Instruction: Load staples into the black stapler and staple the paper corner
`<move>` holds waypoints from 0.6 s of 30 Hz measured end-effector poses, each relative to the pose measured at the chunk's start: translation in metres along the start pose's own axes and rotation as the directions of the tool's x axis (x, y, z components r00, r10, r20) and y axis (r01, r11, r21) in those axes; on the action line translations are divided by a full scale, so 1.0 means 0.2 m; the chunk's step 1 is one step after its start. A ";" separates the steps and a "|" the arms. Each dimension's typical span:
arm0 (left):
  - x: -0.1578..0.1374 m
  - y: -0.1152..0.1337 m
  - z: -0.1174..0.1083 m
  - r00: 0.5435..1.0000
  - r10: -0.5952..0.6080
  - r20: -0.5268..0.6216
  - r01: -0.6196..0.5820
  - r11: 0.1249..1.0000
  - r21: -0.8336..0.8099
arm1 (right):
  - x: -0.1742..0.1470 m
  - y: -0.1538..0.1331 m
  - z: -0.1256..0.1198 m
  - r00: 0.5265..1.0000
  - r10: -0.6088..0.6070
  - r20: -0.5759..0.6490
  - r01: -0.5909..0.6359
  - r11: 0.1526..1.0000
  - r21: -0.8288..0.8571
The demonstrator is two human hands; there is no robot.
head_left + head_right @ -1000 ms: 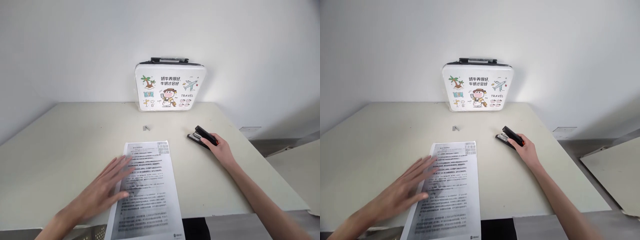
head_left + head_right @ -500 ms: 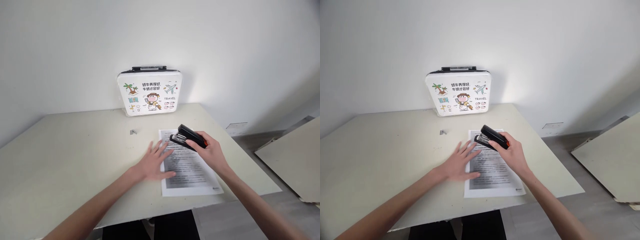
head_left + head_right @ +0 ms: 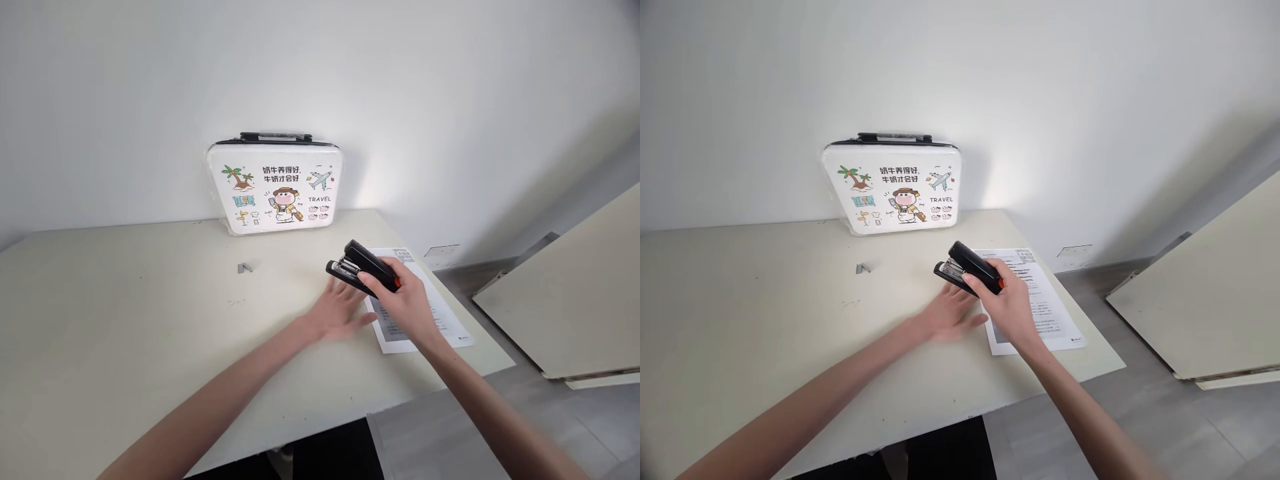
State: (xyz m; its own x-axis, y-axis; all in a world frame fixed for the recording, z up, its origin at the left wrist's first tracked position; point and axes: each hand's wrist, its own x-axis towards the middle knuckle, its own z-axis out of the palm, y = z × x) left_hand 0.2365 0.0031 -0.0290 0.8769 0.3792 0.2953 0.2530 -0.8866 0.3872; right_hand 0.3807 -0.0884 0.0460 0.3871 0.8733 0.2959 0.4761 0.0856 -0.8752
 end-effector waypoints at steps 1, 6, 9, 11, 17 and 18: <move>-0.07 -0.02 -0.05 1.000 0.010 0.026 -0.009 0.999 -0.049 | 0.01 0.01 0.03 1.000 -0.002 0.013 0.002 1.000 0.010; -0.49 -0.18 -0.31 0.967 -0.252 -0.042 0.230 0.929 -0.290 | 0.09 0.08 0.24 0.994 -0.022 0.111 0.018 0.999 0.035; -0.69 -0.27 -0.44 0.864 -0.485 -0.136 0.385 0.810 -0.442 | 0.14 0.11 0.40 0.978 -0.037 0.206 0.027 0.998 0.053; -0.77 -0.30 -0.50 0.776 -0.604 -0.181 0.430 0.718 -0.548 | 0.16 0.13 0.50 0.957 -0.055 0.284 0.034 0.996 0.079; -0.82 -0.34 -0.54 0.621 -0.756 -0.209 0.459 0.566 -0.685 | 0.15 0.18 0.67 0.873 -0.127 0.470 0.082 0.990 0.116; -0.82 -0.34 -0.54 0.619 -0.760 -0.201 0.473 0.564 -0.677 | 0.15 0.19 0.68 0.867 -0.130 0.482 0.087 0.990 0.111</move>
State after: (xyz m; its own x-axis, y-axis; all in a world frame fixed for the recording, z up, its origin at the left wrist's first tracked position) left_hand 0.0315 0.0300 -0.0105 0.2684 0.9612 0.0639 0.2812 -0.1416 0.9492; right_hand 0.3026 0.0054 -0.0296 -0.1070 0.9768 0.1857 0.4174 0.2136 -0.8833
